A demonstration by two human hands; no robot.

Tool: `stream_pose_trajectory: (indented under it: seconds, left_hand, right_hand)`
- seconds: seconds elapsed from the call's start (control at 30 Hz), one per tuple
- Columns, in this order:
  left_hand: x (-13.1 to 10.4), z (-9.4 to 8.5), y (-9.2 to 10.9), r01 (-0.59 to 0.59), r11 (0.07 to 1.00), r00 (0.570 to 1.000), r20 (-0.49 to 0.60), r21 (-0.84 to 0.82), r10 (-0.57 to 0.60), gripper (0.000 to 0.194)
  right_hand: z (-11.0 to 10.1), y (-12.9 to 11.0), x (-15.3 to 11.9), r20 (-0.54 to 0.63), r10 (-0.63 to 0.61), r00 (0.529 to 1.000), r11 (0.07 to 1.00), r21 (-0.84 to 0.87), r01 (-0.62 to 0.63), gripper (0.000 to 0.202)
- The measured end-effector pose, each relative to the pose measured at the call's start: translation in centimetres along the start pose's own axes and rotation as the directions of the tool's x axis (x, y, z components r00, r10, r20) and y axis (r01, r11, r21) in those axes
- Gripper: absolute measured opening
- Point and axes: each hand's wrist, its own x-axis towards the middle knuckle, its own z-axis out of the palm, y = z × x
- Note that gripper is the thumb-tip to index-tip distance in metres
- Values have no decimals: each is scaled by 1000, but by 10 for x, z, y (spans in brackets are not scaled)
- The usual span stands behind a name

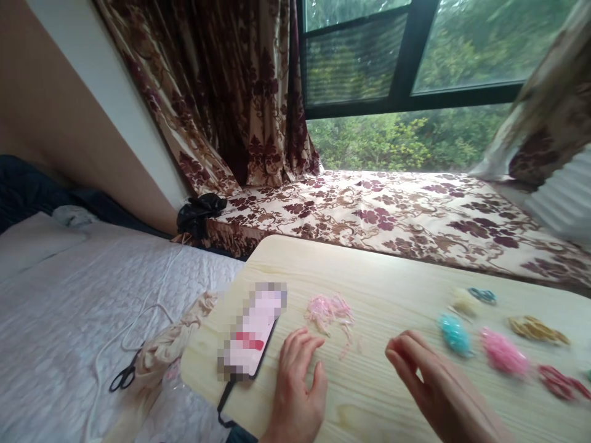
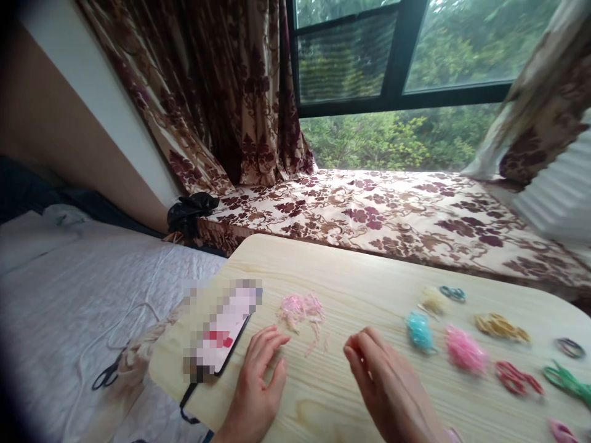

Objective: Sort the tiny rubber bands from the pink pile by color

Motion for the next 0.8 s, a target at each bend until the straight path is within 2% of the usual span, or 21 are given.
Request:
stream_pose_trajectory:
  seconds: [0.1, 0.17, 0.27, 0.33, 0.47, 0.63, 0.8]
  left_hand:
    - [-1, 4, -8, -39, 998, 999, -3, 42, 39, 36]
    - [-2, 5, -12, -67, 995, 998, -6, 75, 67, 35]
    - [-2, 7, -16, -121, 985, 991, -34, 125, 126, 34]
    - [-1, 8, -17, -151, 977, 985, -62, 151, 161, 33]
    - [1, 9, -18, -192, 964, 973, -90, 186, 211, 32]
    - [2, 8, -19, -209, 960, 968, -101, 188, 231, 32]
    - [1, 7, -17, -190, 965, 975, -78, 180, 206, 33]
  right_hand:
    - [-41, 46, -4, -10, 180, 984, 982, -59, -180, 35]
    - [-68, 79, -1, -61, 331, 941, 931, -139, -337, 38]
    - [-97, 118, 11, -119, 414, 903, 883, -190, -429, 36]
    - [-106, 133, 23, -128, 437, 890, 866, -209, -455, 32]
    - [-104, 148, 42, -102, 447, 889, 857, -237, -458, 25]
    - [-97, 156, 50, -90, 428, 900, 864, -253, -436, 24]
    - [-110, 143, 41, -167, 383, 908, 873, -256, -416, 25]
